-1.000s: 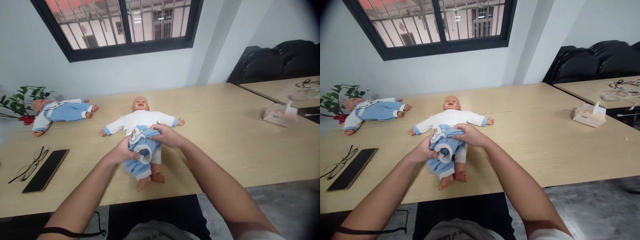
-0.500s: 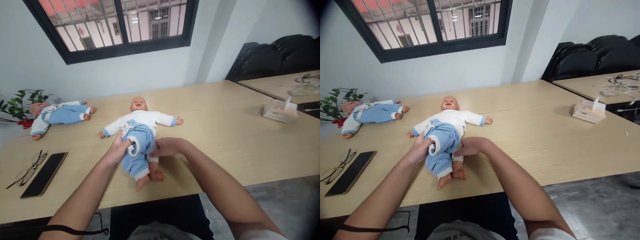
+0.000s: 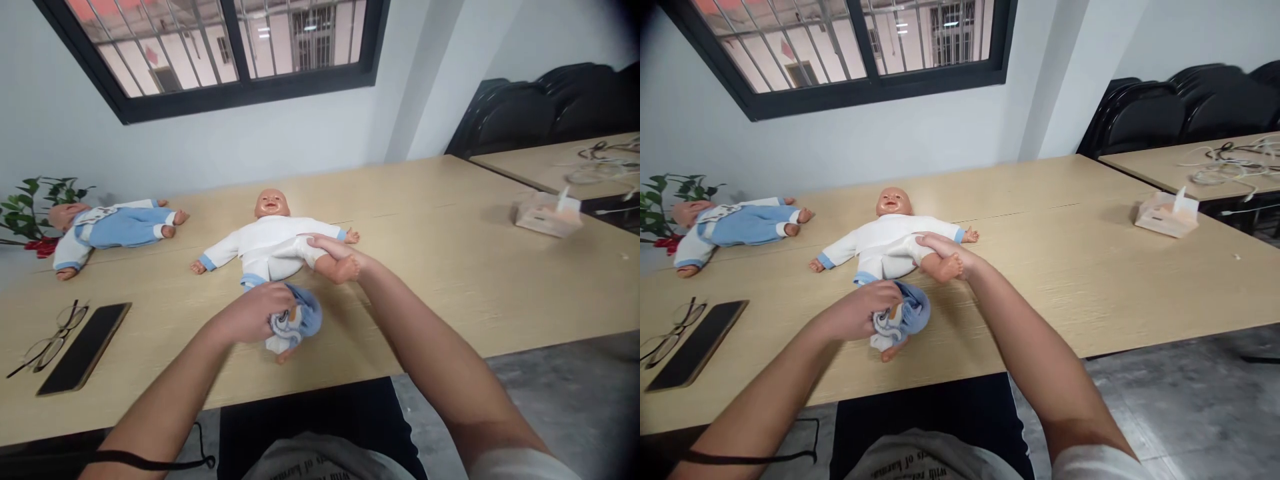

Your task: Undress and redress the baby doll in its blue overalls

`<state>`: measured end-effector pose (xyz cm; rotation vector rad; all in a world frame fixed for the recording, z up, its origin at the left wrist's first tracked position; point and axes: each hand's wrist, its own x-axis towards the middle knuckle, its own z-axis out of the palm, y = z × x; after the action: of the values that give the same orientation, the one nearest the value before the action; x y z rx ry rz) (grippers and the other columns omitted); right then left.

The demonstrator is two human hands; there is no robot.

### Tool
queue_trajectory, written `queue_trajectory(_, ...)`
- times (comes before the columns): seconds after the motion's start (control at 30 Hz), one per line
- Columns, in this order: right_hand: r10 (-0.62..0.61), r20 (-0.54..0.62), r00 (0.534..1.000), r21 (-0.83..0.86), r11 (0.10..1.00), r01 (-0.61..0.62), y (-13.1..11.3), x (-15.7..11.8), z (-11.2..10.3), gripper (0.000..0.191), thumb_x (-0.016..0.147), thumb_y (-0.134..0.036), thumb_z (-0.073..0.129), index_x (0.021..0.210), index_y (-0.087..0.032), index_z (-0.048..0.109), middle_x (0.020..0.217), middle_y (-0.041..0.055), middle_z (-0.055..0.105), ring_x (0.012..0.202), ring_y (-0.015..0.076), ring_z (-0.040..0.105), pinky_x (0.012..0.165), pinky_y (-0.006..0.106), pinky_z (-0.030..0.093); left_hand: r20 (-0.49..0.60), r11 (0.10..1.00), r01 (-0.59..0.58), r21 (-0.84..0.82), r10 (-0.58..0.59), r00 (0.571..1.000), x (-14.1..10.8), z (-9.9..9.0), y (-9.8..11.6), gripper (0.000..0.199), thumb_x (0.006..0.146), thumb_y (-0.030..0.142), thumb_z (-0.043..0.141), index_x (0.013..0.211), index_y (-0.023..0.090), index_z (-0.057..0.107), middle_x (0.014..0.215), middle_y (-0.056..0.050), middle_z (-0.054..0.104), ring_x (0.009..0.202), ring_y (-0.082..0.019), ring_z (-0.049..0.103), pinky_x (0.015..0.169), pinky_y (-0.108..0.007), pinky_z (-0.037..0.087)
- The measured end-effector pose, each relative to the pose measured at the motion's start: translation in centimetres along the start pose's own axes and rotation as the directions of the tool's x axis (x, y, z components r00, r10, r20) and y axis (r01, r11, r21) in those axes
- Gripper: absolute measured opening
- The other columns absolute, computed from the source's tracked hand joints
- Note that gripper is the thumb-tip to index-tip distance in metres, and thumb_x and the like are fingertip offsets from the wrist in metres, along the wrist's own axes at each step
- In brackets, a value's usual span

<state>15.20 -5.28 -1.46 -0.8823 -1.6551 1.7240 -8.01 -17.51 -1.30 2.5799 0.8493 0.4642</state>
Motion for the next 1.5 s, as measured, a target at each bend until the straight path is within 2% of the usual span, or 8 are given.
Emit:
queue_trajectory(0.2, -0.027, 0.23, 0.973, 0.356, 0.933, -0.058, -1.1, -1.9, 3.2, 0.081, 0.087, -0.043, 0.074, 0.157, -0.036, 0.035, 0.102, 0.0017, 0.072, 0.088, 0.0205, 0.071, 0.076, 0.033, 0.059, -0.171, 0.991, -0.036, 0.132, 0.059, 0.983, 0.1, 0.2, 0.1, 0.022, 0.087, 0.012, 0.06, 0.107, 0.021, 0.064, 0.105, -0.007, 0.072, 0.102, -0.024, 0.066, 0.088, -0.038, 0.052)
queue_trajectory(0.37, -0.069, 0.123, 0.99, 0.42, 0.907, 0.011, -1.0, -1.8, 3.1, 0.082, 0.083, -0.031, 0.08, 0.154, -0.032, 0.039, 0.098, -0.0005, 0.069, 0.084, 0.0147, 0.067, 0.07, 0.023, 0.057, -0.432, 0.97, -0.052, 0.237, 0.153, 0.889, -0.1, -0.3, -0.4, 0.022, 0.089, 0.02, 0.067, 0.11, 0.021, 0.059, 0.103, -0.008, 0.069, 0.097, -0.023, 0.065, 0.088, -0.039, 0.052)
queue_trajectory(0.43, -0.069, 0.07, 0.995, 0.385, 0.922, 0.037, -0.9, -1.6, 3.1, 0.083, 0.084, -0.033, 0.079, 0.155, -0.031, 0.036, 0.088, -0.0026, 0.067, 0.074, 0.0137, 0.065, 0.064, 0.023, 0.057, -0.589, 0.966, -0.028, 0.257, 0.179, 0.788, -0.2, -0.2, -0.8, 0.036, 0.085, 0.026, 0.075, 0.115, 0.022, 0.056, 0.109, -0.008, 0.067, 0.103, -0.025, 0.064, 0.092, -0.043, 0.051)
queue_trajectory(0.57, -0.064, 0.011, 0.998, 0.238, 0.97, 0.06, -0.6, -1.3, 4.0, 0.089, 0.079, -0.036, 0.082, 0.153, -0.029, 0.033, 0.096, 0.0006, 0.069, 0.076, 0.0165, 0.067, 0.061, 0.027, 0.058, -0.904, 0.959, 0.128, 0.252, 0.186, 0.386, -0.7, 0.1, -1.4, 0.037, 0.078, 0.028, 0.083, 0.104, 0.025, 0.056, 0.107, -0.005, 0.059, 0.099, -0.024, 0.061, 0.091, -0.045, 0.051)
queue_trajectory(0.6, -0.064, 0.001, 0.998, 0.198, 0.978, 0.062, -0.5, -1.2, 4.3, 0.09, 0.077, -0.035, 0.083, 0.152, -0.029, 0.033, 0.103, 0.0025, 0.069, 0.079, 0.0179, 0.068, 0.062, 0.028, 0.059, -0.922, 0.953, 0.158, 0.259, 0.195, 0.336, -0.8, 0.0, -1.4, 0.031, 0.079, 0.025, 0.082, 0.098, 0.026, 0.058, 0.101, -0.004, 0.058, 0.095, -0.023, 0.061, 0.089, -0.043, 0.051)
queue_trajectory(0.83, -0.107, -0.157, 0.982, 0.14, 0.982, 0.13, 0.3, -0.6, 5.9, 0.081, 0.069, -0.027, 0.084, 0.138, -0.026, 0.042, 0.118, 0.0073, 0.068, 0.102, 0.0224, 0.069, 0.085, 0.035, 0.06, -0.743, 0.974, 0.067, 0.215, 0.119, 0.659, -0.8, -1.2, -0.2, 0.014, 0.092, 0.015, 0.063, 0.083, 0.024, 0.069, 0.074, 0.0, 0.069, 0.072, -0.015, 0.066, 0.07, -0.031, 0.053)
queue_trajectory(1.23, -0.143, -0.405, 0.903, 0.088, 0.977, 0.194, 1.4, 0.4, 6.1, 0.069, 0.066, -0.037, 0.083, 0.122, -0.025, 0.044, 0.109, 0.006, 0.068, 0.102, 0.0236, 0.067, 0.093, 0.039, 0.056, -0.632, 0.952, 0.094, 0.29, 0.116, 0.766, -0.5, -1.2, 0.0, 0.036, 0.085, 0.019, 0.072, 0.119, 0.025, 0.068, 0.107, -0.005, 0.076, 0.1, -0.024, 0.068, 0.094, -0.041, 0.054)
queue_trajectory(1.5, -0.067, -0.315, 0.947, 0.223, 0.964, 0.142, 1.2, 0.0, 6.5, 0.069, 0.066, -0.04, 0.087, 0.12, -0.025, 0.047, 0.12, 0.0093, 0.069, 0.109, 0.0257, 0.067, 0.095, 0.04, 0.058, -0.6, 0.942, 0.176, 0.285, 0.032, 0.799, 0.0, -0.4, 0.3, 0.047, 0.081, 0.016, 0.071, 0.127, 0.025, 0.064, 0.113, -0.006, 0.073, 0.111, -0.027, 0.065, 0.103, -0.046, 0.049)
